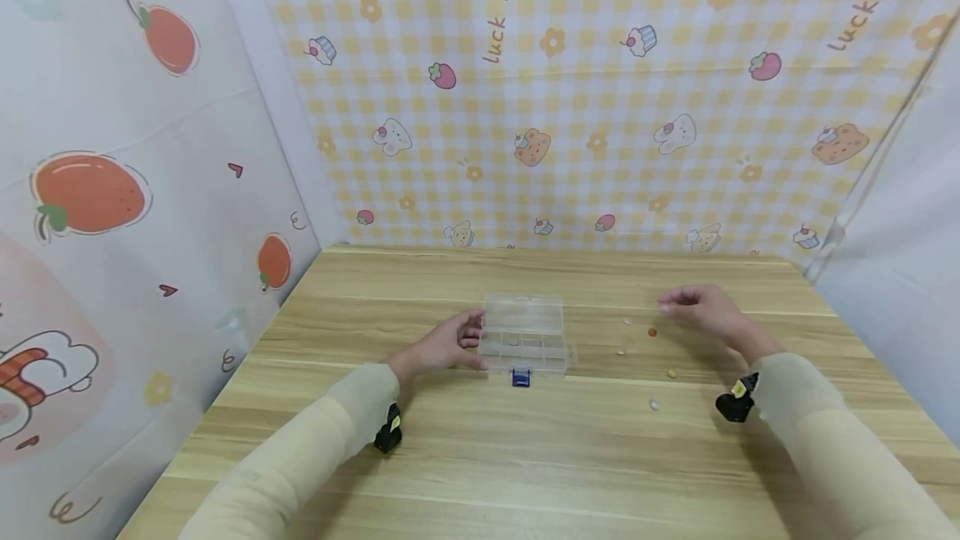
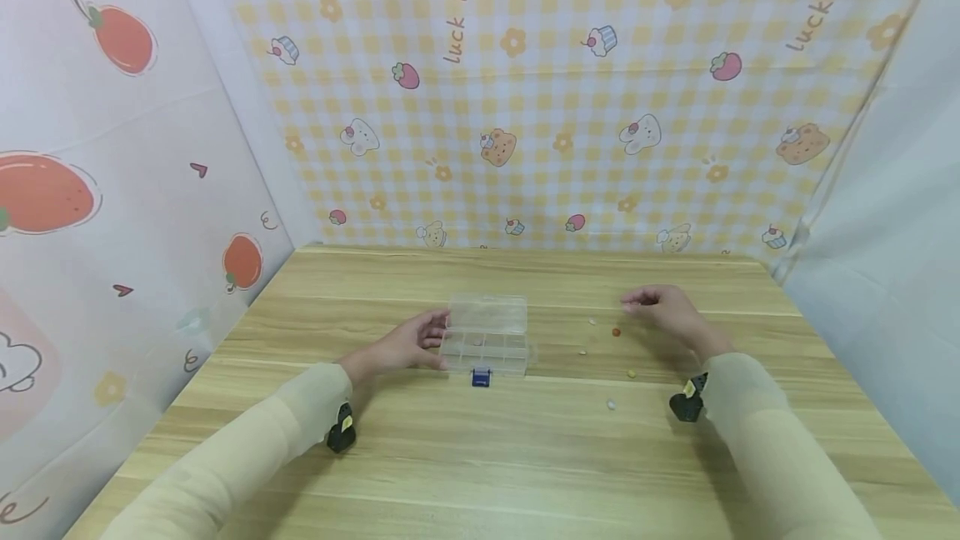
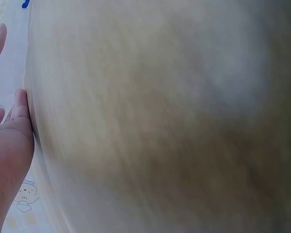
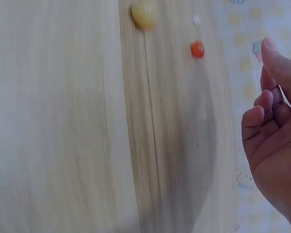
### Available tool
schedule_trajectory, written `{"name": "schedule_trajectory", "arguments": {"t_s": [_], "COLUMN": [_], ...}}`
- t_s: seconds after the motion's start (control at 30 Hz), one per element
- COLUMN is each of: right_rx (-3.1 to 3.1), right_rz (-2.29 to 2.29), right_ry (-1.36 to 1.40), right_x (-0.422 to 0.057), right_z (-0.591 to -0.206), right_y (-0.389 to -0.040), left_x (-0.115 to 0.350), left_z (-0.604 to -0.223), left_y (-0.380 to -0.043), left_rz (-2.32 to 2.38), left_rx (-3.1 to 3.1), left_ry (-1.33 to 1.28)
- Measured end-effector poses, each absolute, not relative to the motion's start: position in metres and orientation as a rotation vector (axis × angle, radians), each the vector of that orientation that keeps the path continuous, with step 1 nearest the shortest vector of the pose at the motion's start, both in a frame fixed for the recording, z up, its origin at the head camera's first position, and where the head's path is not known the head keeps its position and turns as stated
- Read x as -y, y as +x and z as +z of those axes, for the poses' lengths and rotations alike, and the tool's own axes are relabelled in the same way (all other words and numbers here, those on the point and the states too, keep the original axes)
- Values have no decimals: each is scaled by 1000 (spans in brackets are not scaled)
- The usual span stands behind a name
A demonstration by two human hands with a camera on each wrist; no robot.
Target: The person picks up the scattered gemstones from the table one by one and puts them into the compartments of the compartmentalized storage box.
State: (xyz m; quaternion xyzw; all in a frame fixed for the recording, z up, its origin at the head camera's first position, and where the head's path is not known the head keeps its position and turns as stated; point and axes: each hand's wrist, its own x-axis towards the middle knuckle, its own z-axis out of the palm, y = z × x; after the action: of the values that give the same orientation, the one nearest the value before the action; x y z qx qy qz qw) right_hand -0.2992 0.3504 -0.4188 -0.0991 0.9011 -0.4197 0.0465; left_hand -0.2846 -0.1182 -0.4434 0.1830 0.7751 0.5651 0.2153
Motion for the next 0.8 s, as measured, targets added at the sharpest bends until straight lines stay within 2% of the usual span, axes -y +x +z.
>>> {"name": "schedule_trajectory", "arguments": {"t_s": [0.8], "right_rx": [-2605], "right_rz": [-1443], "right_ry": [-419], "right_x": [-287], "right_z": [-415], "right_y": [-294], "left_x": [119], "left_z": [-448], "left_y": [-287], "left_rz": [1568], "left_rx": [-2144], "left_ry": [519]}}
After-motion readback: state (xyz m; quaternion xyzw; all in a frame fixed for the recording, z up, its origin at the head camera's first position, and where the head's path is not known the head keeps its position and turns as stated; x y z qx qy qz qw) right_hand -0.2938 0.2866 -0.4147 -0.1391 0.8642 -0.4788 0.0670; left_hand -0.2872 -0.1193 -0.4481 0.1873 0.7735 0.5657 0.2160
